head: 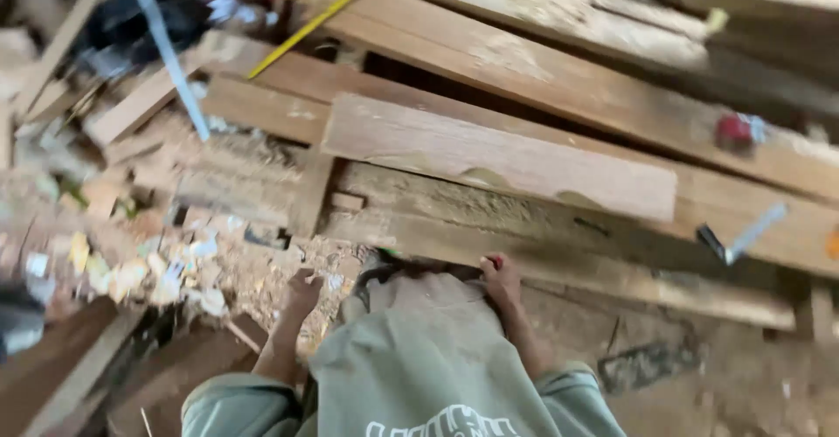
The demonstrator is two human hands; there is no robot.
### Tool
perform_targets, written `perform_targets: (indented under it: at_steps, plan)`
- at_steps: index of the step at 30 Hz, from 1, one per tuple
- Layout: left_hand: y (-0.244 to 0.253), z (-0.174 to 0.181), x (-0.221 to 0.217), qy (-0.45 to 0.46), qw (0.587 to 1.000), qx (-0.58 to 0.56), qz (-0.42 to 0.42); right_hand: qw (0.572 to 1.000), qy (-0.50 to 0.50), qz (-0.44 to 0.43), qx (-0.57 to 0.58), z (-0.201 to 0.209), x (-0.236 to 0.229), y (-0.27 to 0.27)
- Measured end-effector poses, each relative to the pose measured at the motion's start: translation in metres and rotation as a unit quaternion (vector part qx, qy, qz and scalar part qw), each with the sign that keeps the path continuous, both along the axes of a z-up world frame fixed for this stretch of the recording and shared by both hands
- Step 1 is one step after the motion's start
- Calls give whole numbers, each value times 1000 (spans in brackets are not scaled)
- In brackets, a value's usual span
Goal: Marking cut lines on a wooden board using a template and a pencil in a workshop environment.
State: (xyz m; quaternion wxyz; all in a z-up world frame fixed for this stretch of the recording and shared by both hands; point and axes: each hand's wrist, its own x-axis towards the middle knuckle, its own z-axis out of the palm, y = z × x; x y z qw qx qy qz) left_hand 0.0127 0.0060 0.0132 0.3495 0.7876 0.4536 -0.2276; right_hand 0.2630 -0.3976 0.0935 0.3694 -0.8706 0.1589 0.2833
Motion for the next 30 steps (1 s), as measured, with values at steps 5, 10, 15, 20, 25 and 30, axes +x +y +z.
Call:
perform_targets:
  at_steps: [5, 10, 15, 20, 25, 30]
  plan:
    - [48, 14, 77, 57, 977, -4, -204, 984, -71, -160, 27, -24, -16, -38]
    - [-4, 108, 150, 93, 949, 12, -302, 958, -114, -257, 62, -2, -21, -63]
    - [-81, 177, 206, -21, 938, 7, -345, 917, -151, -338, 148, 3, -23, -100]
    - [-146, 161, 250, -121, 952, 62, -274, 922, -143, -313, 178, -7, -4, -165]
    - [-227, 148, 268, -147, 961, 49, -227, 930, -165, -283, 164, 17, 27, -229]
    - [-269, 94, 250, -84, 969, 29, -231, 954, -200, -201, 97, 32, 89, -283]
